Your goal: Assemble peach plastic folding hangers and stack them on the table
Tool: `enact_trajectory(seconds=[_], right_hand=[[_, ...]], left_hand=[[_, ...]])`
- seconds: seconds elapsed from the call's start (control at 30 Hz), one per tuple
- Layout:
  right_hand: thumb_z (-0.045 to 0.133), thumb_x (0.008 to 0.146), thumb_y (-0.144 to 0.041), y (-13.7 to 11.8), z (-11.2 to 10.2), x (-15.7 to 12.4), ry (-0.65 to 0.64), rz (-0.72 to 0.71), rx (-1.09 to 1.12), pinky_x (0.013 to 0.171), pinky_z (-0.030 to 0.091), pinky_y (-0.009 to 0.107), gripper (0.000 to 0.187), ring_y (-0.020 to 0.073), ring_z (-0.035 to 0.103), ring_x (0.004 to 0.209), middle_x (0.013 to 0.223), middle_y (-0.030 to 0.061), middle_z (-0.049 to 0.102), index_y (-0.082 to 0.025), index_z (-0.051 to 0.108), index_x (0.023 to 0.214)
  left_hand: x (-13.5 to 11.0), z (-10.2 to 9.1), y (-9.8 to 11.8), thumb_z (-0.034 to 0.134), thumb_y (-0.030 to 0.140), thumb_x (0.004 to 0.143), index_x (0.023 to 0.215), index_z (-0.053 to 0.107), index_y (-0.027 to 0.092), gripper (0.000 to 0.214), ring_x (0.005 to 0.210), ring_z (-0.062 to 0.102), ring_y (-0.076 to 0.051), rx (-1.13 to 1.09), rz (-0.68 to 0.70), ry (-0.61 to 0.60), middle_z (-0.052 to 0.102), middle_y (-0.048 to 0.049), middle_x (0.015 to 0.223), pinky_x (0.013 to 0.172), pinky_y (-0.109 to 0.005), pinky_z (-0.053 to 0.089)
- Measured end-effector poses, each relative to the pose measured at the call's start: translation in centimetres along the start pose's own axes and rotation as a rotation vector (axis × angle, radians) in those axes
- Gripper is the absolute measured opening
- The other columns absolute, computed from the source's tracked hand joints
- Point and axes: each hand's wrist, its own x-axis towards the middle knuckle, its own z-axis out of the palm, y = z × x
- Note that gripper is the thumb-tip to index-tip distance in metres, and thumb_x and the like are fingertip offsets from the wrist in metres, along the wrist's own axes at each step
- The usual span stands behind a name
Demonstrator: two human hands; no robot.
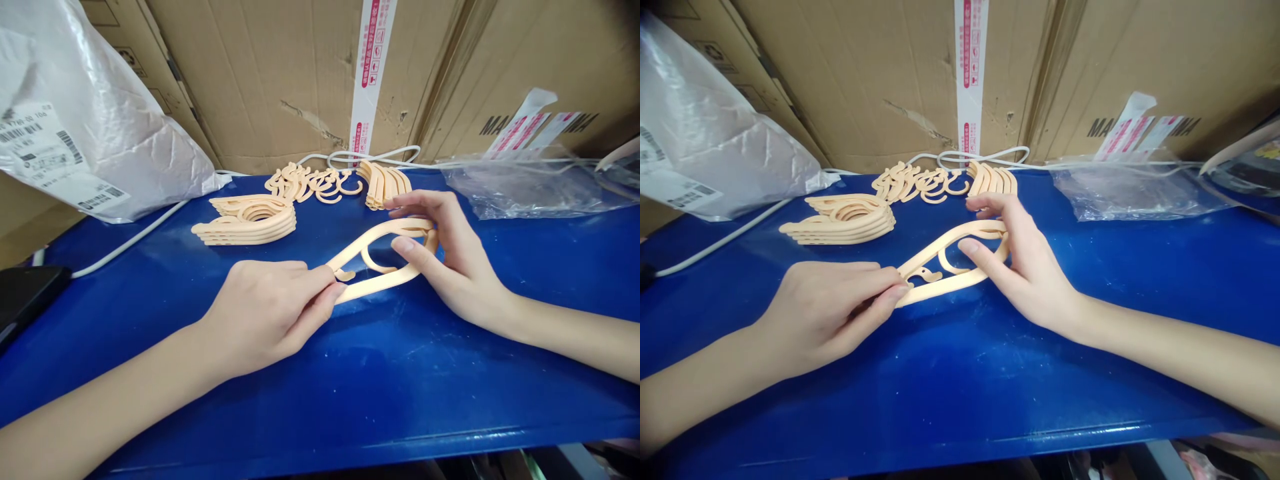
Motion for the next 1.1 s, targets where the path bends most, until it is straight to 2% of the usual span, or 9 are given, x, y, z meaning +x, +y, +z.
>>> enact_trajectory(seconds=[0.1,0.17,0.33,0.43,0.57,0.73,0.87,0.97,1.1], right_hand=[[0.054,0.092,-0.039,0.2,0.1,0.1,-0.09,0.163,0.067,0.084,0.049,0.036,0.034,0.0208,0.062,0.097,0.104,0.0051,0.064,-0.022,0.048,0.121],[0.053,0.092,-0.041,0.2,0.1,0.2,-0.143,0.213,0.05,0.075,0.049,0.032,0.031,0.0193,0.063,0.09,0.099,0.0042,0.065,-0.022,0.052,0.116],[0.057,0.09,-0.04,0.2,-0.1,0.4,-0.234,0.227,0.085,0.064,0.047,0.027,0.028,0.017,0.063,0.083,0.101,0.004,0.068,-0.021,0.059,0.11],[0.06,0.088,-0.039,0.4,0.1,0.6,-0.298,0.247,0.142,0.064,0.047,0.026,0.027,0.0156,0.064,0.079,0.095,0.0027,0.07,-0.02,0.064,0.107],[0.056,0.091,-0.042,0.5,0.2,0.7,-0.38,0.211,0.048,0.061,0.042,0.027,0.026,0.0131,0.059,0.068,0.084,0.0002,0.07,-0.02,0.067,0.098],[0.046,0.097,-0.041,0.2,0.1,0.4,-0.376,0.109,-0.182,0.073,0.036,0.031,0.025,0.0108,0.051,0.057,0.068,-0.0043,0.064,-0.021,0.06,0.092],[0.044,0.098,-0.042,-0.2,0.2,0.3,-0.373,0.109,-0.206,0.073,0.036,0.03,0.026,0.0101,0.051,0.054,0.061,-0.0063,0.06,-0.021,0.058,0.091],[0.046,0.097,-0.042,-0.3,0.3,0.4,-0.362,0.138,-0.185,0.069,0.037,0.028,0.025,0.01,0.051,0.054,0.059,-0.0066,0.059,-0.021,0.057,0.091],[0.047,0.096,-0.043,-0.3,0.3,0.5,-0.355,0.191,-0.157,0.055,0.033,0.025,0.025,0.0099,0.047,0.051,0.056,-0.0065,0.057,-0.021,0.057,0.092]], left_hand=[[0.0,0.2,0.0,0.039,0.026,0.098,0.075,0.059,0.018,0.031,0.048,0.046,-0.011,0.033,0.043,0.019,0.051,0.0035,0.055,0.047,-0.027,0.021],[0.0,0.3,0.1,0.039,0.024,0.097,0.071,0.057,0.018,0.032,0.046,0.044,-0.01,0.046,0.077,0.031,0.048,0.0037,0.054,0.046,-0.027,0.021],[-0.1,0.8,0.4,0.04,0.022,0.096,0.068,0.056,0.018,0.033,0.046,0.041,-0.011,0.069,0.136,0.059,0.046,0.0039,0.053,0.047,-0.027,0.023],[-0.1,1.1,0.4,0.04,0.023,0.096,0.064,0.053,0.018,0.035,0.046,0.043,-0.011,0.07,0.157,0.054,0.045,0.0039,0.052,0.046,-0.028,0.022],[0.0,1.0,0.4,0.043,0.022,0.095,0.061,0.05,0.017,0.035,0.047,0.043,-0.011,0.026,0.2,0.034,0.045,0.004,0.051,0.047,-0.028,0.025],[0.0,0.6,0.7,0.047,0.021,0.093,0.063,0.052,0.017,0.031,0.051,0.043,-0.012,-0.026,0.271,0.063,0.049,0.003,0.055,0.051,-0.027,0.032],[0.0,0.5,0.9,0.042,0.027,0.099,0.065,0.054,0.016,0.037,0.06,0.046,-0.014,-0.068,0.321,0.08,0.054,0.0007,0.06,0.065,-0.028,0.043],[0.1,0.4,0.9,0.038,0.034,0.101,0.066,0.054,0.016,0.042,0.074,0.051,-0.017,-0.115,0.34,0.107,0.06,-0.0022,0.069,0.075,-0.03,0.046],[0.2,0.4,0.8,0.04,0.041,0.099,0.068,0.055,0.016,0.042,0.092,0.055,-0.019,-0.114,0.319,0.145,0.066,-0.003,0.087,0.085,-0.032,0.044]])
